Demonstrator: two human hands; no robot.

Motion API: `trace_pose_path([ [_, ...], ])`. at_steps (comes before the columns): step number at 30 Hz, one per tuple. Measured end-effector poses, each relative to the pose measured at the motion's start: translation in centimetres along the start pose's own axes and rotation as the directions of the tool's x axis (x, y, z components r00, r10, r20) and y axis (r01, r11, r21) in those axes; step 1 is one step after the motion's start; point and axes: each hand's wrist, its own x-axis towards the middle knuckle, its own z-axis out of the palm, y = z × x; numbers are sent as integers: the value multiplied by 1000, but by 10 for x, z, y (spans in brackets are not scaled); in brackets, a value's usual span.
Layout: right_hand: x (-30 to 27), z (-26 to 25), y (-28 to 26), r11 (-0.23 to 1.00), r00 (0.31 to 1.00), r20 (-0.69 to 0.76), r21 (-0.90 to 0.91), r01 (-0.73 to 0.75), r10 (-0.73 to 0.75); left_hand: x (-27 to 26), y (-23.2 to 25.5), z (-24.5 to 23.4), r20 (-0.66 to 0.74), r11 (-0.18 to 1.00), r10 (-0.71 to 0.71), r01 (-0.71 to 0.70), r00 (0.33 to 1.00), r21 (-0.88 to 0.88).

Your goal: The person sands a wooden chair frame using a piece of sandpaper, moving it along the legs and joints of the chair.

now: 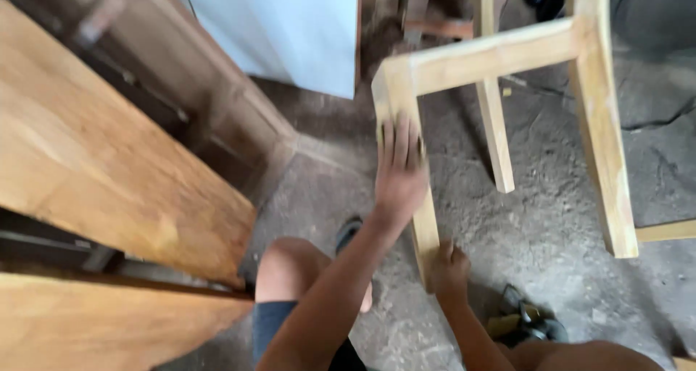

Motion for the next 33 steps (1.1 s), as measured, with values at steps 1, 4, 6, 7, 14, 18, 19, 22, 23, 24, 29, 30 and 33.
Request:
trace_pose_path([
  [1, 6, 5, -10, 1000, 1000, 1, 28, 2, -2, -8, 1, -10, 29, 1000, 10, -10, 1000, -26],
  [4, 3, 2, -9, 1000, 1000, 5, 19, 9, -9, 35, -33, 7, 14, 992, 102, -103, 995, 77],
  [6, 4, 5, -2, 997, 997, -40, -21, 69, -70, 75, -46, 24, -132, 995, -68, 57, 989, -85],
  [7, -6, 2, 5, 998, 998, -23, -27, 62, -63, 60, -36, 21, -110, 995, -78, 70, 991, -75],
  [14, 0, 3, 1, 993, 996, -21, 74, 91, -90, 24, -38, 6, -79, 993, 61, -69, 995, -92],
  [18, 6, 10, 8, 981, 982, -10, 49, 186, -186, 67, -55, 39, -140, 992, -102, 91, 985, -83],
  [19, -17, 0, 15, 995, 996, 10, 45, 92, -92, 35, -41, 29, -85, 993, -69, 61, 994, -96],
  [22, -1, 6, -4, 987, 991, -38, 101, 128, -125, -15, -13, -10, 32, 987, 161, -161, 986, 9],
  [23, 2, 10, -7, 972, 974, -62, 77, 221, -216, 2, -27, -4, 11, 983, 178, -178, 984, 50],
  [24, 1, 7, 0, 952, 951, -60, 37, 304, -302, 19, -42, 3, 0, 981, 169, -169, 986, 93],
  [29, -13, 5, 44, 994, 995, 5, 32, 101, -101, 49, -48, 25, -32, 999, -25, 26, 999, 36],
  [30, 13, 18, 30, 982, 984, -26, 59, 178, -177, 62, -47, 26, -100, 998, 10, -3, 995, 63],
  [33, 8, 13, 12, 992, 992, -18, -19, 123, -123, 13, -21, -4, -21, 991, 137, -137, 990, 7],
])
